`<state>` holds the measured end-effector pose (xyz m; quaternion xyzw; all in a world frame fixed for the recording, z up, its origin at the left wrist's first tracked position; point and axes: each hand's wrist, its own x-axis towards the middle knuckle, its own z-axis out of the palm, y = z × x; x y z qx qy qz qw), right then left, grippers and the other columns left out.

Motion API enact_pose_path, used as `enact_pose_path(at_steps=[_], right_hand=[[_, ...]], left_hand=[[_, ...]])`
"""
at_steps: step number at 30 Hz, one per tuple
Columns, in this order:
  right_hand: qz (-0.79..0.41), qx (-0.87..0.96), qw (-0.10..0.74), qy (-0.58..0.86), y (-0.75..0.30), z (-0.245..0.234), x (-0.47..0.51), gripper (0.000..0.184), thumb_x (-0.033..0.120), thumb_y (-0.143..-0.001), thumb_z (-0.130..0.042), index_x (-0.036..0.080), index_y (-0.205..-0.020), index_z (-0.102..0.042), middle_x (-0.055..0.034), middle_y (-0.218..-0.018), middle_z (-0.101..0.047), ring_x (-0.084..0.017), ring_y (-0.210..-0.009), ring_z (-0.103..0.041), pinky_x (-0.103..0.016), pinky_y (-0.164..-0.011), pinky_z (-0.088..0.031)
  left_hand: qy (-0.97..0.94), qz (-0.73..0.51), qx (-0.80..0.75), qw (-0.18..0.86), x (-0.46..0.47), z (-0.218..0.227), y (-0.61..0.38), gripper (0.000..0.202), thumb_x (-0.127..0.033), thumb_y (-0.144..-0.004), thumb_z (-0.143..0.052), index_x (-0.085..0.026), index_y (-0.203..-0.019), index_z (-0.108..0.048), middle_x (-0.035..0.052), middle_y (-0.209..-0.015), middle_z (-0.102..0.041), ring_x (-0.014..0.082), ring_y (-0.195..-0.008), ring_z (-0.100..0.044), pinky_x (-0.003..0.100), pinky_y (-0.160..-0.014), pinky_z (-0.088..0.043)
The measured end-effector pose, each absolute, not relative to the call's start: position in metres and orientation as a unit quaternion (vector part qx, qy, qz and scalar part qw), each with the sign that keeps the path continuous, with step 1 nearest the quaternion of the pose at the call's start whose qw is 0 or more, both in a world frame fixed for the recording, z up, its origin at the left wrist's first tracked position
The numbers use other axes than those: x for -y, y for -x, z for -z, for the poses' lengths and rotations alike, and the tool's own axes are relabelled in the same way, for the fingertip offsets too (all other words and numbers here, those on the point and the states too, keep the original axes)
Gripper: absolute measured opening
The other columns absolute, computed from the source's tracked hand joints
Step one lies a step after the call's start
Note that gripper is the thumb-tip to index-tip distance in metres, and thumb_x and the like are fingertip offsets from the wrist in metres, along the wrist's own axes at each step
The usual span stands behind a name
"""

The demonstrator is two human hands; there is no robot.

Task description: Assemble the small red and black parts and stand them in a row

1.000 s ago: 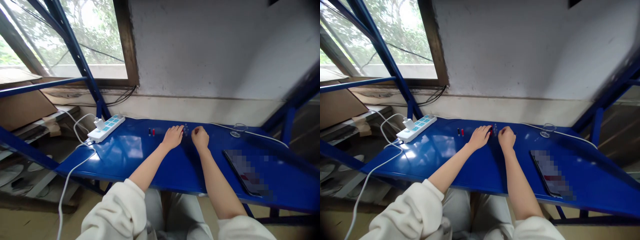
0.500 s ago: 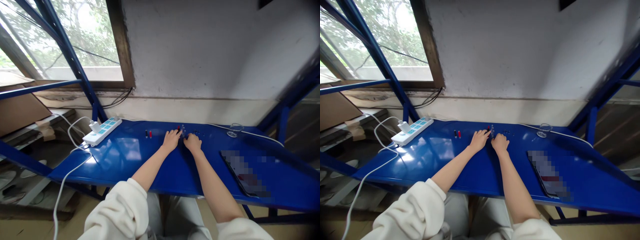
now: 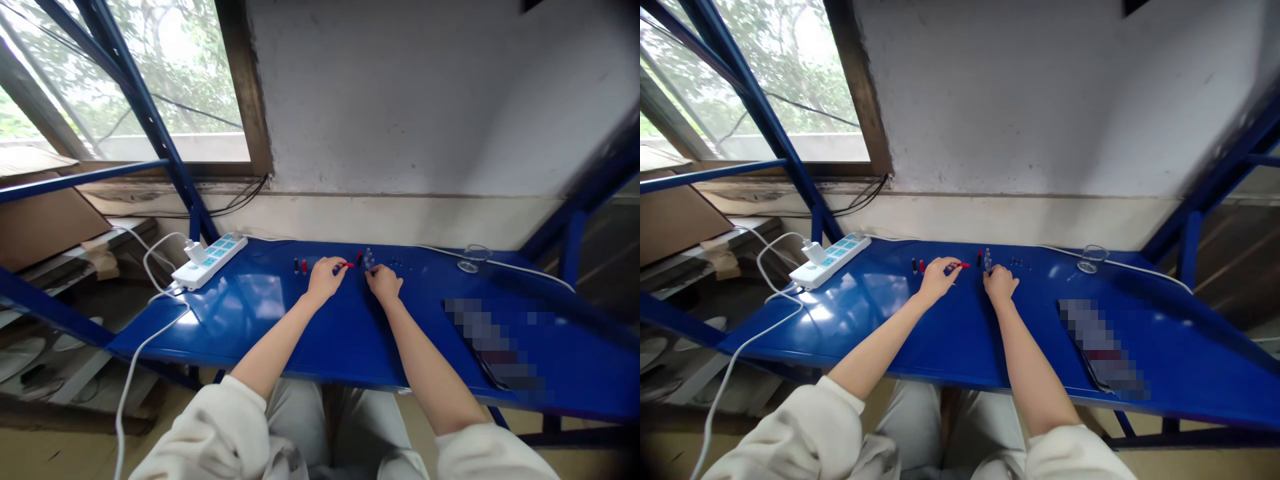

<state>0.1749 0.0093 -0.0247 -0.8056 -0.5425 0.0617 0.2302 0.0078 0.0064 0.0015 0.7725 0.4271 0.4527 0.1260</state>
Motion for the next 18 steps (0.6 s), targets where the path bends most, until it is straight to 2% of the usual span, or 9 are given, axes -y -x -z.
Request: enact_pose_path(at_steps=[7,18], right_hand=[[-0.058,0.537,0.24,0.807,-0.174,0.027,-0.012,0.025,0.034,-0.077,-0.048,0.018,-0.091,-0.061,-0.0085,-0.09,-0.063,-0.024,-0.09,-0.054,-0.041,-0.079,-0.033],[-0.06,0.534,0.243,0.807,-0.174,0.028,-0.013,0.021,0.033,-0.077,-0.048,0.02,-0.085,-0.061,-0.0057,-0.088,-0.064,-0.023,-0.088,-0.055,-0.039,-0.077,-0.032]], left_hand=[[-0.718,-0.513,-0.439,0.169,0.005,0.01,0.006,0.016,-0.024,-0.077,-0.054,-0.02,-0.088,-0.063,0.0038,-0.079,-0.063,0.0137,-0.074,-0.056,0.029,-0.074,-0.047],[-0.717,-0.526,-0.433,0.151,0.01,0.01,0.01,0.016,-0.025,-0.077,-0.054,-0.02,-0.089,-0.063,0.0036,-0.081,-0.063,0.0133,-0.074,-0.056,0.028,-0.072,-0.046]])
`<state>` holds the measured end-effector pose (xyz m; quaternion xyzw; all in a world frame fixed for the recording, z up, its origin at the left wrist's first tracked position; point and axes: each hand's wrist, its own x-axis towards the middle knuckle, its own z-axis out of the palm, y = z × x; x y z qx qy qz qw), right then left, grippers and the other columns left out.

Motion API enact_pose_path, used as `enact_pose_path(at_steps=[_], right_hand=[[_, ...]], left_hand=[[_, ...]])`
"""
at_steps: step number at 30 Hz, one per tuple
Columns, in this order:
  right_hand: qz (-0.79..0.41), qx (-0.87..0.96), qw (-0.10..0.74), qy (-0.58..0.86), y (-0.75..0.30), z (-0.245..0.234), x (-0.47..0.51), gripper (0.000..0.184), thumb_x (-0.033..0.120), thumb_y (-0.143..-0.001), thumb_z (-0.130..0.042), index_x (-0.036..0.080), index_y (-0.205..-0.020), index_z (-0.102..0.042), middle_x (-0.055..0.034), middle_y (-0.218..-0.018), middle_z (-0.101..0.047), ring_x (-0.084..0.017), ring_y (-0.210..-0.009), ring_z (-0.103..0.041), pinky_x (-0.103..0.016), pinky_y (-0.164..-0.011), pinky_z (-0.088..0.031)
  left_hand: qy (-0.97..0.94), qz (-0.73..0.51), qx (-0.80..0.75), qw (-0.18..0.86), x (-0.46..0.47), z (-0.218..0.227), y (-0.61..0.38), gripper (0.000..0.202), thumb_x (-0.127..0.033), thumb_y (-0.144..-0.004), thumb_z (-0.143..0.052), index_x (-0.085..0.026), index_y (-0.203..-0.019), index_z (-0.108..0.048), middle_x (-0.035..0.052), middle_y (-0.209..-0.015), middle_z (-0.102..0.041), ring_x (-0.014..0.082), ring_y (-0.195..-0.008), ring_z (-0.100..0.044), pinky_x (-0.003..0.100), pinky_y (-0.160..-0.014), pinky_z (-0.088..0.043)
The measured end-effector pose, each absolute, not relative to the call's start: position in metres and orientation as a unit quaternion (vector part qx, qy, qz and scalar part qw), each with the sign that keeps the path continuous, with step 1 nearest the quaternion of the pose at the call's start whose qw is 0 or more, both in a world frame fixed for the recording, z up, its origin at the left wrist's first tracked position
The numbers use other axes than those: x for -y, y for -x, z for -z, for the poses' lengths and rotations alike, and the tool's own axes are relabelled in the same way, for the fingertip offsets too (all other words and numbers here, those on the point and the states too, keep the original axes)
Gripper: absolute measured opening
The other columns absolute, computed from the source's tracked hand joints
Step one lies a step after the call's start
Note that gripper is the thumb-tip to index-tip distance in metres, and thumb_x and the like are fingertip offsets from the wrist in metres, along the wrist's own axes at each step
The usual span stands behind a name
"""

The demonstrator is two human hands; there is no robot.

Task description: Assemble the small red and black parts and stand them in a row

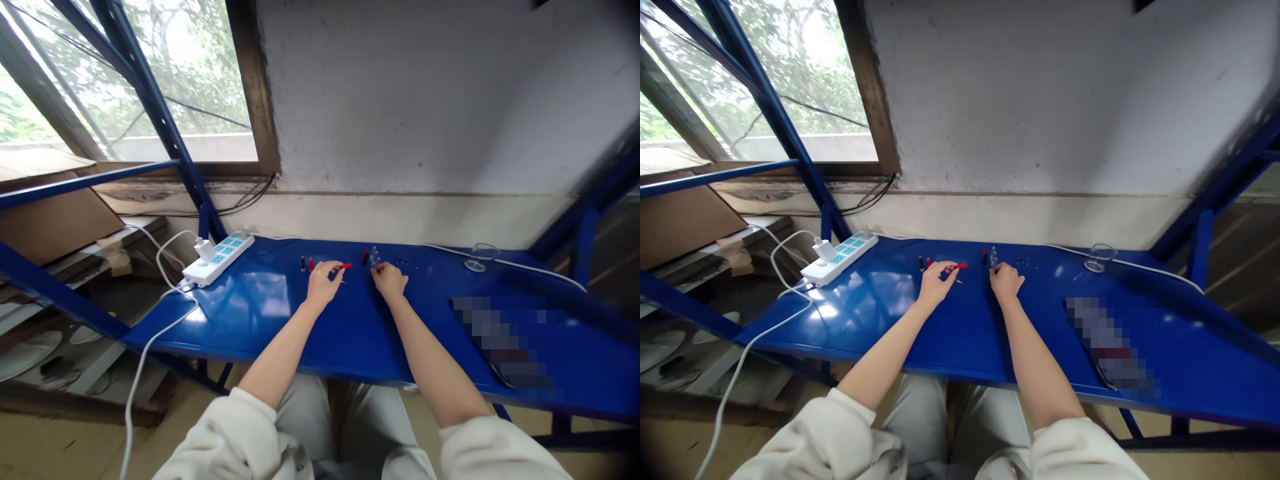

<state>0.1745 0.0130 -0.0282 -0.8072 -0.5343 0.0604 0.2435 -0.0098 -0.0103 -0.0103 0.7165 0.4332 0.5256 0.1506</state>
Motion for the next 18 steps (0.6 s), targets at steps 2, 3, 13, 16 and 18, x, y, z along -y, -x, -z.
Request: enact_pose_path(at_steps=[2,3,13,16,18], right_hand=[[-0.059,0.542,0.239,0.804,-0.174,0.027,-0.012,0.02,0.032,-0.077,-0.047,0.02,-0.084,-0.061,-0.005,-0.086,-0.064,-0.022,-0.087,-0.055,-0.038,-0.077,-0.031],[-0.058,0.551,0.233,0.799,-0.174,0.026,-0.01,0.019,0.032,-0.077,-0.047,0.02,-0.083,-0.061,-0.0045,-0.085,-0.064,-0.022,-0.086,-0.056,-0.038,-0.077,-0.031],[-0.027,0.728,0.182,0.66,-0.159,0.01,0.004,0.009,0.025,-0.074,-0.051,0.019,-0.068,-0.053,0.0003,-0.067,-0.061,-0.014,-0.066,-0.055,-0.027,-0.067,-0.027],[-0.023,0.741,0.19,0.644,-0.156,0.009,0.005,0.01,0.025,-0.073,-0.05,0.019,-0.066,-0.052,0.0006,-0.066,-0.06,-0.013,-0.064,-0.054,-0.025,-0.063,-0.026],[-0.018,0.738,0.189,0.647,-0.155,0.008,0.005,0.01,0.025,-0.073,-0.05,0.019,-0.065,-0.051,0.0005,-0.065,-0.06,-0.013,-0.063,-0.054,-0.025,-0.062,-0.026]], left_hand=[[-0.717,-0.523,-0.436,0.151,0.011,0.011,0.009,0.015,-0.025,-0.077,-0.054,-0.02,-0.088,-0.063,0.0036,-0.081,-0.063,0.0134,-0.074,-0.056,0.028,-0.072,-0.046],[-0.717,-0.523,-0.436,0.15,0.011,0.011,0.009,0.015,-0.025,-0.077,-0.054,-0.02,-0.088,-0.063,0.0036,-0.081,-0.063,0.0134,-0.074,-0.056,0.028,-0.072,-0.046],[-0.721,-0.523,-0.434,0.138,0.008,0.014,0.011,0.016,-0.024,-0.077,-0.054,-0.019,-0.089,-0.063,0.0033,-0.08,-0.063,0.0128,-0.072,-0.056,0.029,-0.072,-0.047],[-0.725,-0.524,-0.425,0.14,0.006,0.019,0.011,0.015,-0.024,-0.077,-0.055,-0.019,-0.088,-0.063,0.0034,-0.08,-0.063,0.0122,-0.071,-0.056,0.029,-0.072,-0.048],[-0.724,-0.528,-0.42,0.143,0.005,0.021,0.01,0.016,-0.025,-0.077,-0.055,-0.019,-0.089,-0.063,0.0037,-0.081,-0.063,0.0118,-0.07,-0.056,0.029,-0.073,-0.048]])
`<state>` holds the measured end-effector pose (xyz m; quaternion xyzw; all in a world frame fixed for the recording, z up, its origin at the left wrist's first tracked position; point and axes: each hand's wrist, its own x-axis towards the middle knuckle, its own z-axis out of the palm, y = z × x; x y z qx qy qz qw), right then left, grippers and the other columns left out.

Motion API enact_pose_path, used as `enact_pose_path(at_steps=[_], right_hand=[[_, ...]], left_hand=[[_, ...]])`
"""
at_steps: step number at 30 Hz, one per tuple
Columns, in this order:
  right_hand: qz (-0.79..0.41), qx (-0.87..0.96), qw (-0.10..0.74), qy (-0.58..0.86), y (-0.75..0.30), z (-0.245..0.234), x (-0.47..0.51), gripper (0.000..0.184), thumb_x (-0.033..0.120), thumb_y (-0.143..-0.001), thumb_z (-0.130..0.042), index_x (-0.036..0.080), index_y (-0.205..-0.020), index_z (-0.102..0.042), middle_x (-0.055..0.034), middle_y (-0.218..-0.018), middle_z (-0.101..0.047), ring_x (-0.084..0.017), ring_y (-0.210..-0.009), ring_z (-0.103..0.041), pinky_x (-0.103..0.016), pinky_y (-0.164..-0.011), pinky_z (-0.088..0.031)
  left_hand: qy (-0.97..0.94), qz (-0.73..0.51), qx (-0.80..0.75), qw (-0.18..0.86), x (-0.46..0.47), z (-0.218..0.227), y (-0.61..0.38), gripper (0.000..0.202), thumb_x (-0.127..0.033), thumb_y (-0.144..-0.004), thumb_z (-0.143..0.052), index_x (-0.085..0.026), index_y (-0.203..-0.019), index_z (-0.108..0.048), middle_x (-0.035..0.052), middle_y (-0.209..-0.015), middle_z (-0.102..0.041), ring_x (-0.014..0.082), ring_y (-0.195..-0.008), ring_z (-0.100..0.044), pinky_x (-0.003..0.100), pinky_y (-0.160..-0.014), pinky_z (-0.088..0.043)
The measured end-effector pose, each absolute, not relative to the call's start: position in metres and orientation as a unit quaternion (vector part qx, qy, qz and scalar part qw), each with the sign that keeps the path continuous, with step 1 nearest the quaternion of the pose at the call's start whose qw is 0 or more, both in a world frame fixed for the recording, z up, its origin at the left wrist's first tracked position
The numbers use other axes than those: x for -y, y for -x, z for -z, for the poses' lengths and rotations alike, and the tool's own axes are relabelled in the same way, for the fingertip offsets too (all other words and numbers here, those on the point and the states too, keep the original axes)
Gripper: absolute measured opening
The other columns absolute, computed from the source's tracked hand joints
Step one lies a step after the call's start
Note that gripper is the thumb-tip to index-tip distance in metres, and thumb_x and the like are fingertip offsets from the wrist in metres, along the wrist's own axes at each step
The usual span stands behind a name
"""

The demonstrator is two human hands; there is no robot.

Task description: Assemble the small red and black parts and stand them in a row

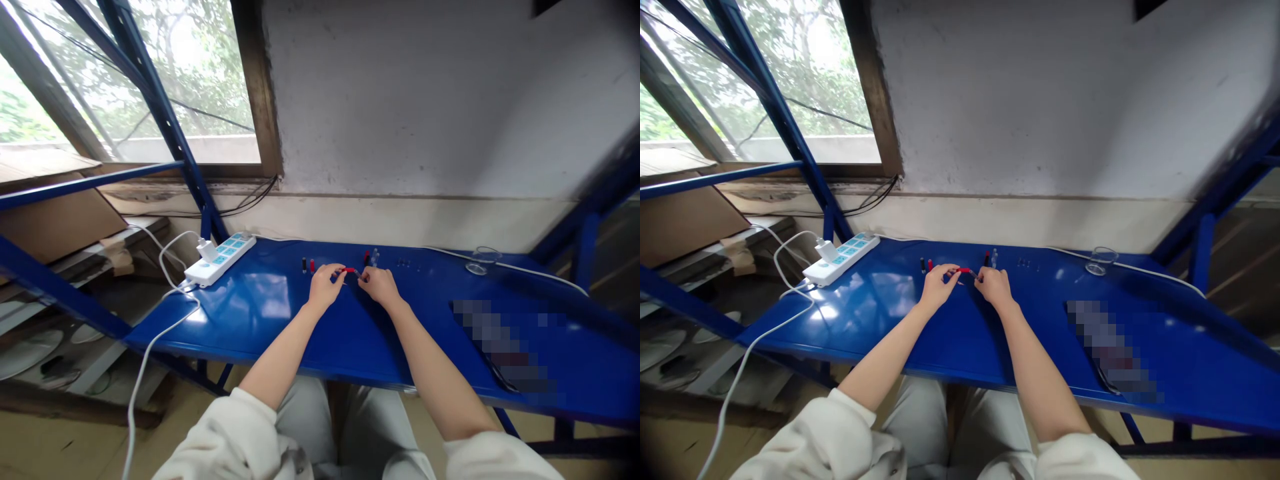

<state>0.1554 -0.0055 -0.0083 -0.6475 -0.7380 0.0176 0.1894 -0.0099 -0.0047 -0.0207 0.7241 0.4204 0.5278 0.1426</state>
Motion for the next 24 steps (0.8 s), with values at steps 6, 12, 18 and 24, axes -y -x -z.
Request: enact_pose_path(at_steps=[6,12,18,24], right_hand=[[-0.007,0.728,0.172,0.663,-0.1544,0.0064,0.0078,0.009,0.024,-0.074,-0.049,0.018,-0.066,-0.052,-0.001,-0.066,-0.061,-0.015,-0.064,-0.054,-0.026,-0.061,-0.025],[0.018,0.736,0.17,0.656,-0.1513,0.0061,0.0092,0.009,0.022,-0.075,-0.049,0.018,-0.067,-0.052,-0.0015,-0.07,-0.062,-0.015,-0.068,-0.056,-0.027,-0.064,-0.026],[0.053,0.746,0.182,0.638,-0.1488,0.0091,0.0086,0.01,0.022,-0.076,-0.049,0.017,-0.069,-0.052,-0.0022,-0.073,-0.062,-0.014,-0.065,-0.054,-0.027,-0.065,-0.025],[0.059,0.754,0.228,0.614,-0.1466,0.0092,0.0094,0.015,0.029,-0.079,-0.048,0.017,-0.071,-0.055,-0.0019,-0.071,-0.06,-0.013,-0.061,-0.051,-0.027,-0.062,-0.024]], left_hand=[[-0.721,-0.535,-0.414,0.151,0.0059,0.0204,0.0085,0.018,-0.027,-0.079,-0.053,-0.019,-0.091,-0.063,0.0046,-0.084,-0.063,0.0121,-0.071,-0.057,0.03,-0.075,-0.049],[-0.728,-0.522,-0.416,0.156,0.0068,0.0197,0.0076,0.02,-0.028,-0.079,-0.052,-0.019,-0.092,-0.064,0.0051,-0.087,-0.065,0.0129,-0.072,-0.059,0.03,-0.075,-0.049],[-0.757,-0.497,-0.387,0.171,0.0106,0.018,0.0077,0.027,-0.029,-0.084,-0.044,-0.021,-0.103,-0.062,0.0042,-0.102,-0.064,0.016,-0.092,-0.058,0.032,-0.084,-0.046],[-0.795,-0.442,-0.379,0.17,0.0125,0.0169,0.0078,0.032,-0.028,-0.084,-0.043,-0.024,-0.114,-0.055,0.0035,-0.094,-0.065,0.0161,-0.086,-0.058,0.031,-0.077,-0.047]])
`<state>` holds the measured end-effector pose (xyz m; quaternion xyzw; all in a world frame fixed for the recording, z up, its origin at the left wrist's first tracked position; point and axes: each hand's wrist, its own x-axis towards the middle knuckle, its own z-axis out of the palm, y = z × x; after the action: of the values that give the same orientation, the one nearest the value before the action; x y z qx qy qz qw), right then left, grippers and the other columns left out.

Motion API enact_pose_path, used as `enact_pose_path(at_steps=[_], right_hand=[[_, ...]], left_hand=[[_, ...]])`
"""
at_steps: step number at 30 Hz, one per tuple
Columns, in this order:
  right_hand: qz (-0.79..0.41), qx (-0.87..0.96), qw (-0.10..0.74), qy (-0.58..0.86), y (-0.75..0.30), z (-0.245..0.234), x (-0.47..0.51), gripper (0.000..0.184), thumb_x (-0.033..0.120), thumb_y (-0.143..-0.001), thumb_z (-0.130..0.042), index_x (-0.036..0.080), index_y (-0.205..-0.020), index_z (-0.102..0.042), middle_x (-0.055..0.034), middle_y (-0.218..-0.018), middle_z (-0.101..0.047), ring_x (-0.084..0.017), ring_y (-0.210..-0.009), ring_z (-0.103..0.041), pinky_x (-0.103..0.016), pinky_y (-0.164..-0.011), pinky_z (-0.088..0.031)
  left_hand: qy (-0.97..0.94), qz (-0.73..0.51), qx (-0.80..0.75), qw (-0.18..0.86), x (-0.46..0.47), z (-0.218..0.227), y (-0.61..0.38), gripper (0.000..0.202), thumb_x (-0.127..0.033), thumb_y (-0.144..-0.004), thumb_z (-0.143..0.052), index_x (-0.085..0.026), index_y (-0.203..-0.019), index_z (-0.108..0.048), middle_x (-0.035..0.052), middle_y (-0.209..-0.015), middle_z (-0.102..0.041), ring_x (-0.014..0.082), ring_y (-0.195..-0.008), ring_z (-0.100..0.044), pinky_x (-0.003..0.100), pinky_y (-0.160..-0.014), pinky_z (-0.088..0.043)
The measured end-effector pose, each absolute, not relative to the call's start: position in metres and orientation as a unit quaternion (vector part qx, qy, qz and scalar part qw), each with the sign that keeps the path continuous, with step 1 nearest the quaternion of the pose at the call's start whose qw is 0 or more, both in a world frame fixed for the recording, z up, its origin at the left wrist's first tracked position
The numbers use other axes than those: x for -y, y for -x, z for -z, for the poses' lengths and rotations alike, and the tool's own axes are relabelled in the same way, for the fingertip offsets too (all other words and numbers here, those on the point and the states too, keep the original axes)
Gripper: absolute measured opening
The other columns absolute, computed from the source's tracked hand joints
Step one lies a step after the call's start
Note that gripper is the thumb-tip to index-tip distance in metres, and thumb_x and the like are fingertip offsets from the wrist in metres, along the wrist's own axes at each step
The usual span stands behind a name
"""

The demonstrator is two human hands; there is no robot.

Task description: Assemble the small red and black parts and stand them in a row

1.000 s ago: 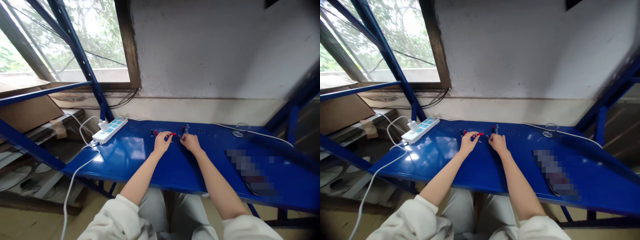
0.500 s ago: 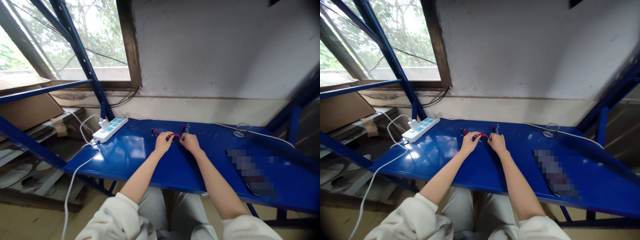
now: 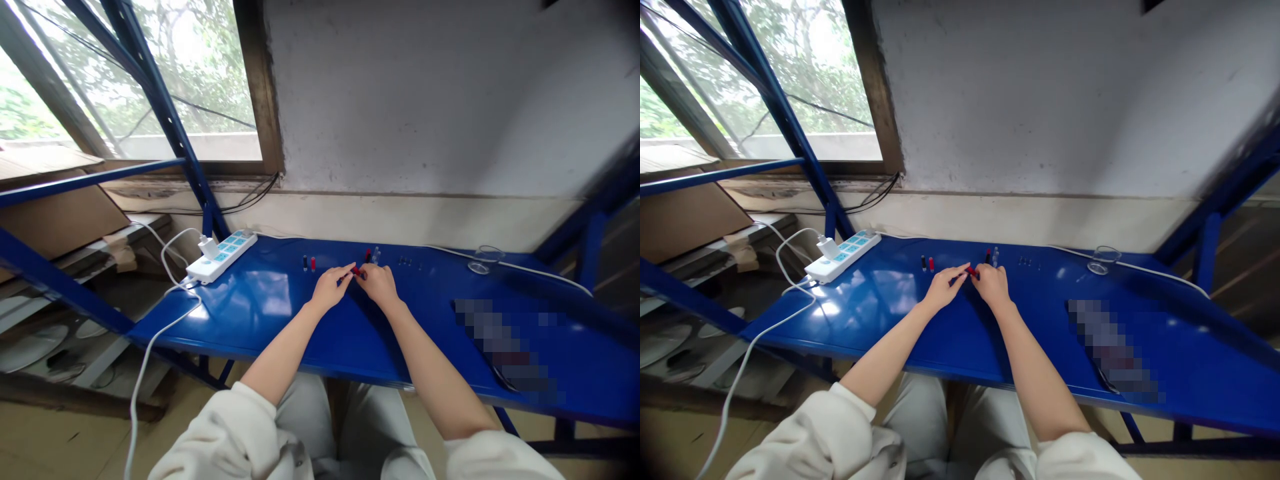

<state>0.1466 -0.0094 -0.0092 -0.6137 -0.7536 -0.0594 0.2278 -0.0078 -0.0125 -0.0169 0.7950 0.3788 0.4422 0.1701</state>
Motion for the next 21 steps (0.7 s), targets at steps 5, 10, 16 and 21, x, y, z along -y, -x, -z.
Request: enact_pose_path(at_steps=[5,10,16,21], right_hand=[[0.043,0.764,0.252,0.592,-0.144,0.008,0.011,0.014,0.026,-0.078,-0.047,0.018,-0.073,-0.057,-0.001,-0.067,-0.058,-0.012,-0.06,-0.05,-0.026,-0.061,-0.024],[-0.027,0.778,0.297,0.553,-0.137,0.011,0.011,0.01,0.023,-0.076,-0.048,0.019,-0.073,-0.057,-0.0011,-0.067,-0.059,-0.012,-0.06,-0.051,-0.024,-0.057,-0.029],[-0.147,0.707,0.387,0.573,-0.132,0.022,-0.005,0.015,0.033,-0.077,-0.048,0.019,-0.078,-0.053,-0.0014,-0.066,-0.059,-0.014,-0.06,-0.054,-0.023,-0.055,-0.037],[-0.191,0.722,0.34,0.571,-0.118,0.024,-0.021,0.011,0.029,-0.082,-0.044,0.018,-0.082,-0.049,-0.0016,-0.07,-0.059,-0.012,-0.061,-0.056,-0.022,-0.055,-0.038]], left_hand=[[-0.771,-0.471,-0.392,0.171,0.01,0.017,0.008,0.021,-0.027,-0.082,-0.048,-0.021,-0.095,-0.063,0.0034,-0.088,-0.064,0.0135,-0.077,-0.058,0.028,-0.074,-0.047],[-0.766,-0.466,-0.399,0.192,0.01,0.017,0.008,0.015,-0.026,-0.078,-0.052,-0.019,-0.086,-0.063,0.0024,-0.083,-0.064,0.0118,-0.07,-0.056,0.026,-0.069,-0.046],[-0.644,-0.585,-0.438,0.226,0.009,0.004,0.016,0.023,-0.034,-0.081,-0.047,-0.017,-0.085,-0.063,0.0041,-0.078,-0.064,0.0116,-0.067,-0.056,0.024,-0.063,-0.044],[-0.462,-0.708,-0.436,0.309,-0.001,-0.004,0.03,0.029,-0.04,-0.079,-0.047,-0.015,-0.08,-0.06,0.0018,-0.067,-0.058,0.008,-0.055,-0.051,0.02,-0.051,-0.039]])
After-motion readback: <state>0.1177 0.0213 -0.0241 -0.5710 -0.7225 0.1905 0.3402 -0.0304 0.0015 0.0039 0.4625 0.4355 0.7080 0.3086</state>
